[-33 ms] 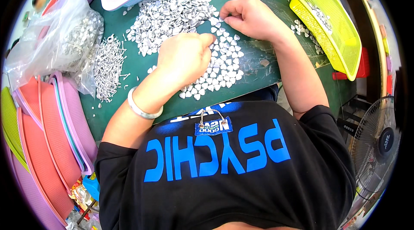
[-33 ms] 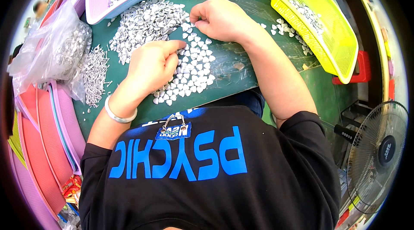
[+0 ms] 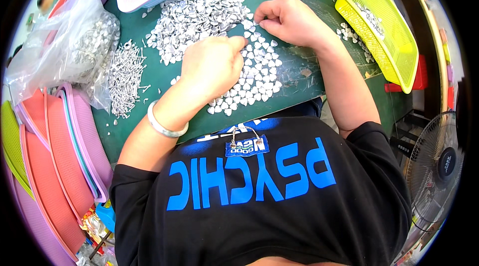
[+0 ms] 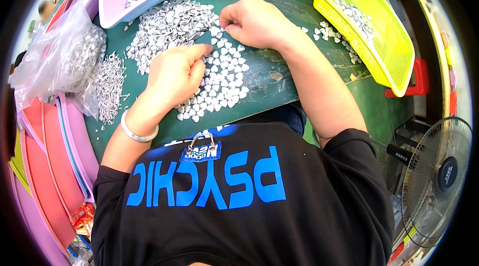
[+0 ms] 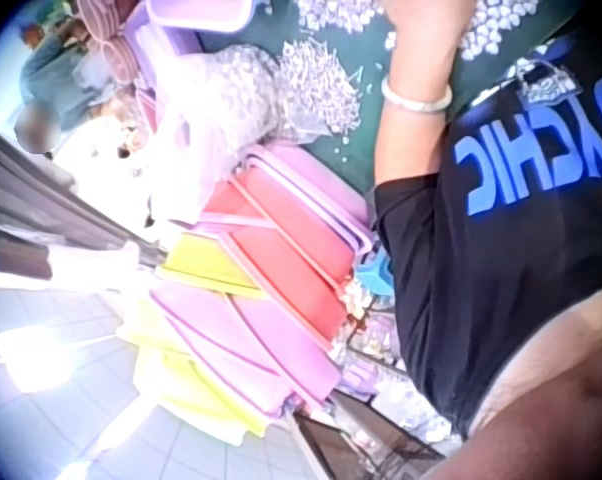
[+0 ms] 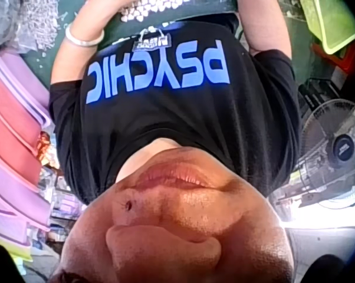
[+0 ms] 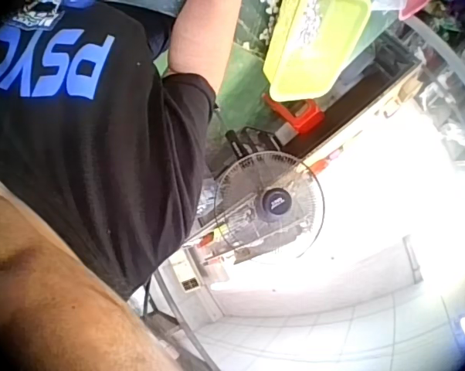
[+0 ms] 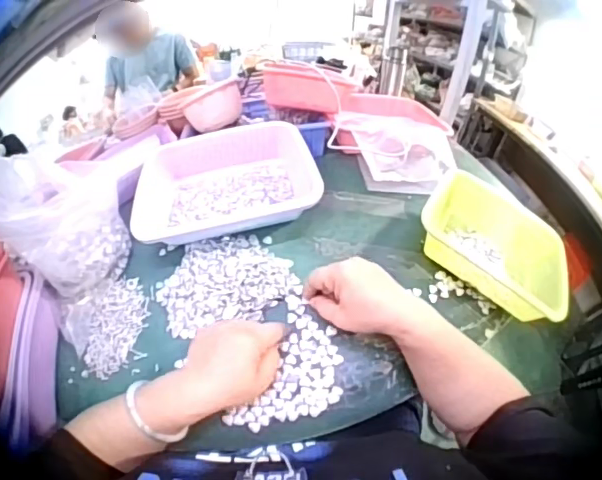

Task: The person sits at a green table and uses both hands to pick up small, white, heart-shaped objects and silver pins. They insert the pins into the objects and place the assembled pieces into a yellow basket.

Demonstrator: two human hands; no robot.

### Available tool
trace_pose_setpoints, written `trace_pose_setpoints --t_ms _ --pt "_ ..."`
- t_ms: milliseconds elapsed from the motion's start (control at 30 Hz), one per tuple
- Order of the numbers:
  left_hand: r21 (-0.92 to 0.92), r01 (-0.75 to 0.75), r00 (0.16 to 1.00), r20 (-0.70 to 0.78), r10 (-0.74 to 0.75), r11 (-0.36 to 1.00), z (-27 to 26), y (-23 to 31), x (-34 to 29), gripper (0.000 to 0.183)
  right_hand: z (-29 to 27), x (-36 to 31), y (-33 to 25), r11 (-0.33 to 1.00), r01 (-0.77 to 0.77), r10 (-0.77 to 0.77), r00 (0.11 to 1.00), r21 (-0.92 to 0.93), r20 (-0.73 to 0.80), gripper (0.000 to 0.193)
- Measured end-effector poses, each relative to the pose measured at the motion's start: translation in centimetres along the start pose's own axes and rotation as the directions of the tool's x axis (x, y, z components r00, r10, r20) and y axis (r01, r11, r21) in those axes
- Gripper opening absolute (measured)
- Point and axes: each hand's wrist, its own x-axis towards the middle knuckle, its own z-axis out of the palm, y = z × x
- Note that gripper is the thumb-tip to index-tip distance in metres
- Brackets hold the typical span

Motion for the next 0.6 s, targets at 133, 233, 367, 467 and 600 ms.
trace_pose_setpoints --t_ms 133,233,367,467,600 --pt "0.072 -0.002 0.995 -0.102 0.009 0.997 0.5 0.0 0.5 0.022 0.3 -0.1 0.2 0.999 0.048 -0.048 0.999 0.012 0.018 0.017" --pt "0.139 0.009 0.998 -0.056 -0.001 0.99 0.8 0.1 0.9 0.023 0.6 -0.1 0.1 0.997 0.07 -0.07 0.998 -0.031 0.002 0.015" --pt "0.201 0.02 0.999 0.043 -0.03 0.979 0.3 0.7 1.1 0.029 0.9 0.2 0.6 0.976 0.183 -0.188 0.982 -0.119 -0.033 0.014" --pt "0.21 0.009 0.999 0.04 -0.018 0.978 0.3 0.6 0.9 0.029 0.9 0.2 0.6 0.96 0.238 -0.246 0.969 -0.147 -0.035 0.012" --pt "0.197 0.004 0.999 0.046 -0.013 0.98 0.2 0.5 1.0 0.028 1.1 0.1 -0.1 0.935 0.295 -0.309 0.95 -0.196 -0.04 0.009"
